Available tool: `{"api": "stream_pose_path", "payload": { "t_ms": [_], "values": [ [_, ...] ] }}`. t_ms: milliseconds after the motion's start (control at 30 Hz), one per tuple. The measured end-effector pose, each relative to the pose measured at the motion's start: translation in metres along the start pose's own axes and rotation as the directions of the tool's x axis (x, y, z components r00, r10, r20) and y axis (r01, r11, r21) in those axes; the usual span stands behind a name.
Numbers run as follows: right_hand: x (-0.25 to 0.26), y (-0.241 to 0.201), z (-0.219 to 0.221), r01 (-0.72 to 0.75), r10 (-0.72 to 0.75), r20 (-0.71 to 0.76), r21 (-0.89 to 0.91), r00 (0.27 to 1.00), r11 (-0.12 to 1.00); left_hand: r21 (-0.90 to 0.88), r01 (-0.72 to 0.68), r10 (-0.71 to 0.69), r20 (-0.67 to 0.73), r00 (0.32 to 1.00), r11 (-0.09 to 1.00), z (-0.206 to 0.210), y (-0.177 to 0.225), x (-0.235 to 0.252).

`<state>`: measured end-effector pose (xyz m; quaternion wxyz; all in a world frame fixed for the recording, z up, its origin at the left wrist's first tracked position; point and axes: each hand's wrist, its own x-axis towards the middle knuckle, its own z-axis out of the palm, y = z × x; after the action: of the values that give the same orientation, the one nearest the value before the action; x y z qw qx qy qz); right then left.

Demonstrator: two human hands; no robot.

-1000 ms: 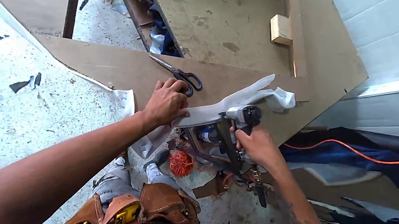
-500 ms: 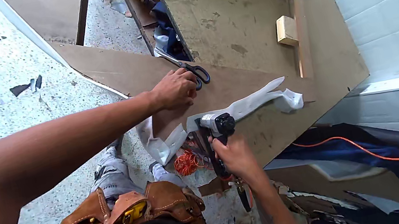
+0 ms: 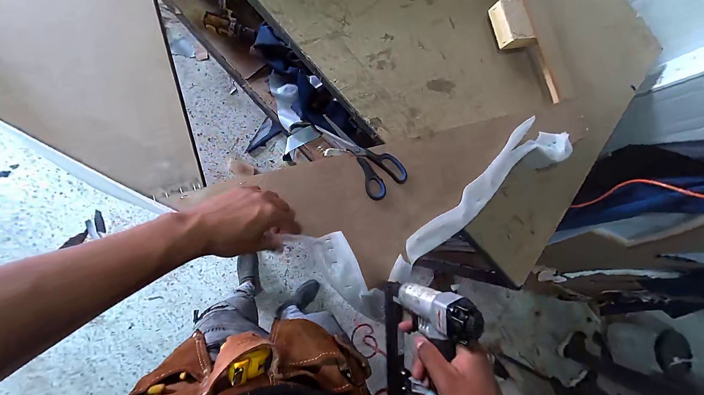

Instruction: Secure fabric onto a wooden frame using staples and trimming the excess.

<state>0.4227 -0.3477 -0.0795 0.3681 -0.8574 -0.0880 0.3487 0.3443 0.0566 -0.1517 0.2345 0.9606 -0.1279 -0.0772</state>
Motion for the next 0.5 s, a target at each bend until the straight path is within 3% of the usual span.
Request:
{"api": "stream_pose_path", "payload": {
  "t_ms": [33,200,500],
  "values": [
    [-0.001,-0.008,0.017,0.023,-0.023,0.013,0.039,1.000,0.999,-0.033,-0.009,0.006,-0.076,0.997,0.999,0.023,-0.019,0.002],
    [0.022,-0.040,0.084,0.104,-0.103,0.025,-0.044,0.994,0.994,-0.110,0.245,-0.238,0.077,0.968,0.963,0.023,-0.039,0.035],
    [0.057,-0.078,0.135,0.027,-0.040,-0.031,-0.350,0.999,0.936,-0.160,0.216,-0.206,0.074,0.976,0.963,0.014,-0.050,0.046]
  ]
}}
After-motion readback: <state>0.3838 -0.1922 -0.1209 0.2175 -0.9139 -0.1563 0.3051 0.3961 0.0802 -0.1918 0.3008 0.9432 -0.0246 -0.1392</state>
